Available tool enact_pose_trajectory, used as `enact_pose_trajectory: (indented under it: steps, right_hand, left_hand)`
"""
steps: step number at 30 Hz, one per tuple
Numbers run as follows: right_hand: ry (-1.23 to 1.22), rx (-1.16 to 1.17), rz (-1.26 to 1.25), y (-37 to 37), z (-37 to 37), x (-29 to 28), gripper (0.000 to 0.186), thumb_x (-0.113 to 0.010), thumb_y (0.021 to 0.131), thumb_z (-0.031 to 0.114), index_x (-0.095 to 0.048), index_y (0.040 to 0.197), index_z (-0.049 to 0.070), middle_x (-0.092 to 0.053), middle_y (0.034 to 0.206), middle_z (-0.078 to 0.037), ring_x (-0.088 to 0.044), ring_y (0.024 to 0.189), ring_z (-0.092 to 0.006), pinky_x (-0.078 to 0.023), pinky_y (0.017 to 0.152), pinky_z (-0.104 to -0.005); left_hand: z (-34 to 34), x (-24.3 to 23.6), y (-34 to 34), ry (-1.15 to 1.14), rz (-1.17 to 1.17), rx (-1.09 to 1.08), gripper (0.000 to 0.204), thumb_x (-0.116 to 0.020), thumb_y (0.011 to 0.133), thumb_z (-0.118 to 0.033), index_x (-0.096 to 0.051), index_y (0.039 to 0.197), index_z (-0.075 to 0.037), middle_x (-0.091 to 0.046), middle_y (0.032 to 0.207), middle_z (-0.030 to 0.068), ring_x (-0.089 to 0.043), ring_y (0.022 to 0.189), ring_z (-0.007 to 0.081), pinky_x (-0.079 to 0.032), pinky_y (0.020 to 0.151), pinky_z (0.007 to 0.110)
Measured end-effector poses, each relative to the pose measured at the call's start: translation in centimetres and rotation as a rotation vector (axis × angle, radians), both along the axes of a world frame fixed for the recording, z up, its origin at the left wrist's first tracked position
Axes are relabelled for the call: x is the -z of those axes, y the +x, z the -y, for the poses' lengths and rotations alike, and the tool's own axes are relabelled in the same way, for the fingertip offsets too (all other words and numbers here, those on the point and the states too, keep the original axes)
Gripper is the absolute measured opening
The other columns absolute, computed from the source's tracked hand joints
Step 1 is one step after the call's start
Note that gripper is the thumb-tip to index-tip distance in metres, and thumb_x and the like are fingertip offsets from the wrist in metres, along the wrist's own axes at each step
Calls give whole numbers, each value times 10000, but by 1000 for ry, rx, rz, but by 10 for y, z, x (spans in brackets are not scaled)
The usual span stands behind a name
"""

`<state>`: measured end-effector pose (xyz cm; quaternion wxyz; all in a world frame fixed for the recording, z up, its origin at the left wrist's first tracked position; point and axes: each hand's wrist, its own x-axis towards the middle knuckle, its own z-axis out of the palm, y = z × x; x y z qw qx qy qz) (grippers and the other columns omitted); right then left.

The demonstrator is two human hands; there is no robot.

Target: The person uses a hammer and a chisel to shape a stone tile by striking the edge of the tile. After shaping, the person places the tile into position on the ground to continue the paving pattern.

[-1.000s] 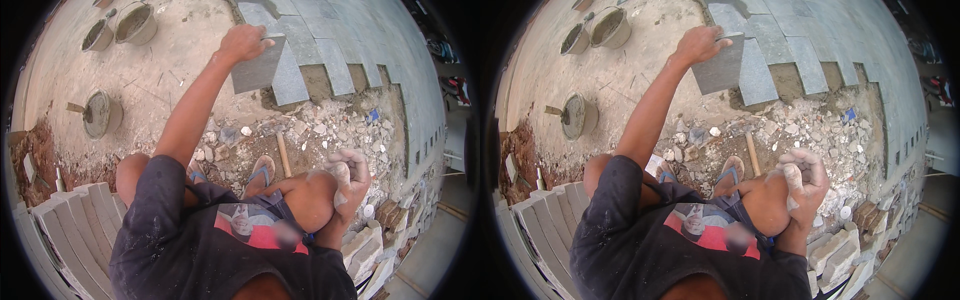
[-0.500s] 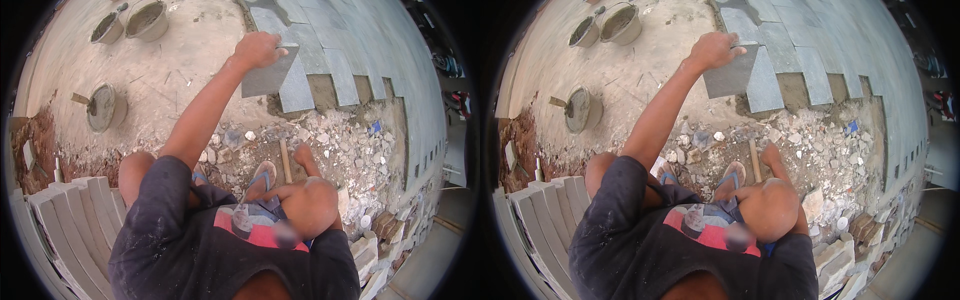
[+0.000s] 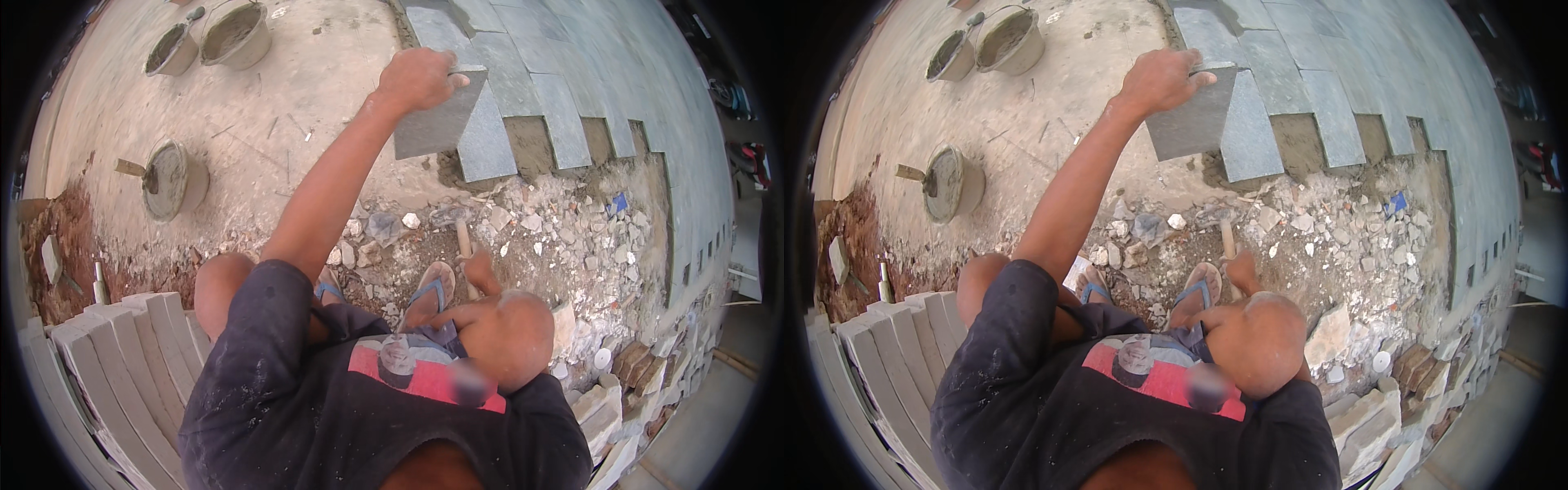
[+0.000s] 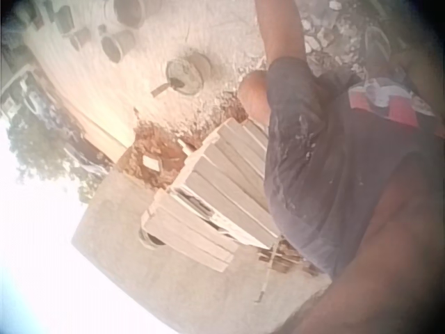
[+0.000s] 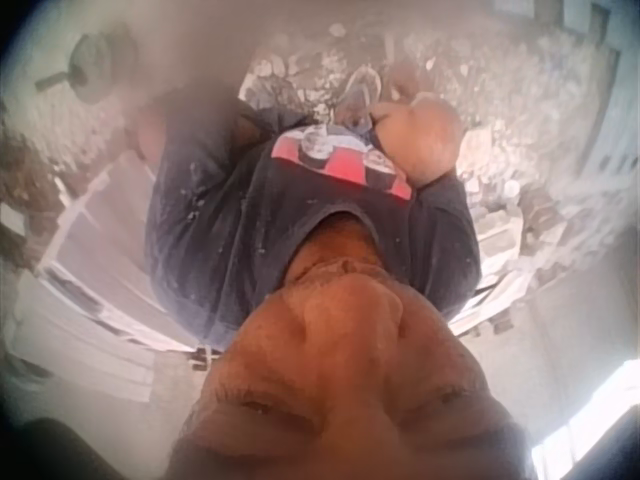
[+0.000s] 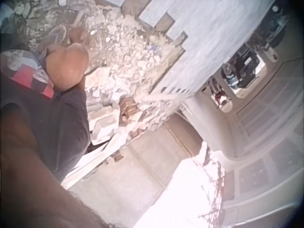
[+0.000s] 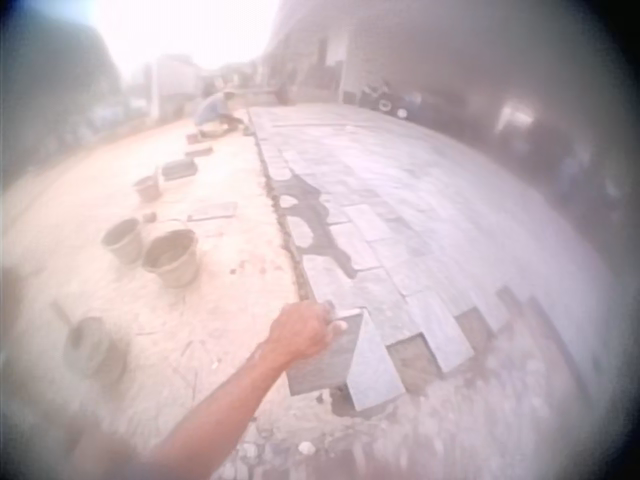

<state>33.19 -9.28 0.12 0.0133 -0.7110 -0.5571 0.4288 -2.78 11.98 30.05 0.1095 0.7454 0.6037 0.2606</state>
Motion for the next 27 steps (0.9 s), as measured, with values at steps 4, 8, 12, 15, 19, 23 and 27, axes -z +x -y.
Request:
enact_pose_trajectory:
  steps: [4, 8, 12, 15, 19, 23, 27]
  right_hand:
    - [214, -192, -68, -55, 3, -70, 596, -788, 768, 198, -543, 1240, -71, -677, 1000, -277, -666, 930, -419, -513, 812, -460]
    - [-77, -295, -270, -93, -27, -126, 532, -767, 806, 189, -553, 1227, -55, -693, 908, -186, -673, 753, -256, -524, 689, -387]
    - [-348, -362, -382, -116, -46, -126, 398, -727, 858, 189, -573, 1151, -33, -657, 775, -88, -595, 596, -140, -479, 552, -318]
    - [-340, -500, -426, -130, -58, -112, 291, -713, 894, 232, -600, 1035, 4, -613, 697, -36, -545, 528, -89, -441, 478, -272]
    - [-451, -401, -479, -152, -68, -101, 267, -688, 901, 225, -614, 1038, 9, -612, 710, -31, -552, 532, -108, -453, 469, -281]
    - [-511, -260, -492, -158, -73, -95, 251, -665, 922, 215, -609, 1056, 11, -592, 704, -17, -545, 532, -101, -461, 463, -280]
    - [-475, -261, -445, -157, -60, -94, 258, -667, 925, 216, -597, 1060, 7, -599, 718, -23, -538, 528, -100, -455, 458, -282]
  left_hand:
    - [4, 10, -10, 16, -15, -33, 447, -651, 892, -462, -677, 1054, -47, -701, 862, 198, -675, 844, 391, -525, 741, 495]
    - [2, 7, -6, -34, -15, -37, 452, -651, 893, -459, -677, 1080, -49, -705, 873, 194, -676, 850, 388, -524, 748, 493]
    - [5, 1, -2, -25, -16, -23, 432, -634, 905, -451, -662, 1023, -36, -698, 853, 190, -675, 853, 384, -525, 753, 500]
    - [5, -1, -1, -25, -25, -15, 426, -625, 911, -446, -654, 987, -27, -694, 840, 191, -675, 853, 383, -525, 757, 504]
    - [6, -1, -2, -16, -40, -21, 424, -624, 910, -441, -656, 977, -23, -693, 835, 197, -676, 851, 381, -524, 755, 505]
    - [7, -3, -2, -22, -35, -15, 422, -623, 910, -438, -659, 967, -21, -695, 833, 196, -678, 845, 383, -526, 750, 501]
    - [6, 0, -2, -6, -32, -29, 422, -622, 909, -438, -662, 960, -21, -696, 826, 194, -679, 838, 385, -526, 743, 502]
